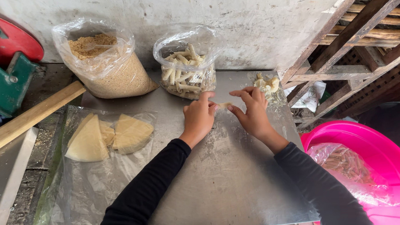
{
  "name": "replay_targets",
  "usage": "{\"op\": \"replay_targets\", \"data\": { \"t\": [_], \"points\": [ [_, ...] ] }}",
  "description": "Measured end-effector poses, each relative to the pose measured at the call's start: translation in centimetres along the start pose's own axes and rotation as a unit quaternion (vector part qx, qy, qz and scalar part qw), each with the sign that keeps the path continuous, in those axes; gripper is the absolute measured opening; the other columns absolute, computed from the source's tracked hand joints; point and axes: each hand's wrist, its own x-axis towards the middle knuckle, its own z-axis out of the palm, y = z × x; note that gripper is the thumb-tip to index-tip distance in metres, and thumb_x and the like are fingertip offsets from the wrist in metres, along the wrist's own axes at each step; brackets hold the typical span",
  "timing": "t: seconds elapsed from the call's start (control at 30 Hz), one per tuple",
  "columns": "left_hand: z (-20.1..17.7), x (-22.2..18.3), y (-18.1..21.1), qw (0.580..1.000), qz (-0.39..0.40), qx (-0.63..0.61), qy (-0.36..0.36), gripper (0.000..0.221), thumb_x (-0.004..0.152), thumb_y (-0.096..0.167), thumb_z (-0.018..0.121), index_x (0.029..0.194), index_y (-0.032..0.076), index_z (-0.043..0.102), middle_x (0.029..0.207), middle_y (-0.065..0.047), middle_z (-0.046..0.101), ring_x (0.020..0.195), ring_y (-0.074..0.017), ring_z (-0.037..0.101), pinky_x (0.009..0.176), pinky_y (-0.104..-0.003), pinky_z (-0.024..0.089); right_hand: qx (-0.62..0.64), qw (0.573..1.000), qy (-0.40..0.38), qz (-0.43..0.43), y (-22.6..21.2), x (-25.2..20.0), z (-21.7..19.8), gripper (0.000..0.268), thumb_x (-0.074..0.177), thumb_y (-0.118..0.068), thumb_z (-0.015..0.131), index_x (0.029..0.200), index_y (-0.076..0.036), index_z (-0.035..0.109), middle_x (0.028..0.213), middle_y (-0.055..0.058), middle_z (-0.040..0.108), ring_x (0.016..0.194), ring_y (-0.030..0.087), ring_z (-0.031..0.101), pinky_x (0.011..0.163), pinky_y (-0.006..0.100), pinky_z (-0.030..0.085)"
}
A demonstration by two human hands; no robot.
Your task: The person places a small amount of filling from a plastic bag onto triangular pastry sheets and then rolls them into cylindrical shapes by hand.
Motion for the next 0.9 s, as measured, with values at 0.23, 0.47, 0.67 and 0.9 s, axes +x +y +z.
{"op": "replay_targets", "data": {
  "t": [0.23, 0.47, 0.67, 0.9],
  "points": [
    [-2.0, -0.6, 0.9, 0.953, -0.132, -0.274, 0.002, 0.046, 0.091, 0.019, 0.071, 0.130, 0.000, 0.055, 0.100, -0.012, 0.078, 0.094, -0.0183, 0.074, 0.078, -0.032, 0.057, -0.104, 0.977, 0.082, -0.168, -3.1, 0.0, -2.1, 0.035, 0.083, -0.024, 0.085, 0.117, -0.022, 0.074, 0.128, 0.008, 0.056, 0.116, 0.029, 0.049, 0.097, 0.043, 0.033],
    [-3.1, -1.3, 1.8, 0.948, -0.172, -0.265, 0.020, 0.051, 0.091, 0.020, 0.072, 0.132, -0.001, 0.052, 0.100, -0.013, 0.076, 0.096, -0.0178, 0.073, 0.078, -0.031, 0.056, -0.175, 0.942, 0.128, -0.257, -3.6, -0.2, -1.6, 0.031, 0.086, -0.017, 0.084, 0.115, -0.025, 0.078, 0.126, 0.003, 0.060, 0.118, 0.025, 0.053, 0.097, 0.042, 0.034],
    [-2.9, -1.1, 1.8, 0.941, -0.168, -0.292, 0.023, 0.055, 0.090, 0.021, 0.072, 0.135, -0.001, 0.049, 0.100, -0.014, 0.078, 0.100, -0.0169, 0.073, 0.082, -0.031, 0.056, -0.185, 0.936, 0.139, -0.264, -3.3, -0.1, -1.0, 0.034, 0.084, -0.011, 0.081, 0.115, -0.025, 0.078, 0.126, 0.002, 0.059, 0.120, 0.025, 0.053, 0.099, 0.041, 0.034],
    [-1.4, -1.3, 0.8, 0.948, -0.167, -0.270, 0.032, 0.056, 0.091, 0.019, 0.071, 0.136, -0.002, 0.048, 0.101, -0.014, 0.077, 0.100, -0.0191, 0.072, 0.084, -0.032, 0.056, -0.185, 0.944, 0.117, -0.248, -3.6, 1.1, -1.3, 0.031, 0.082, -0.007, 0.078, 0.108, -0.024, 0.076, 0.130, 0.003, 0.057, 0.121, 0.026, 0.052, 0.100, 0.044, 0.034]
  ]
}}
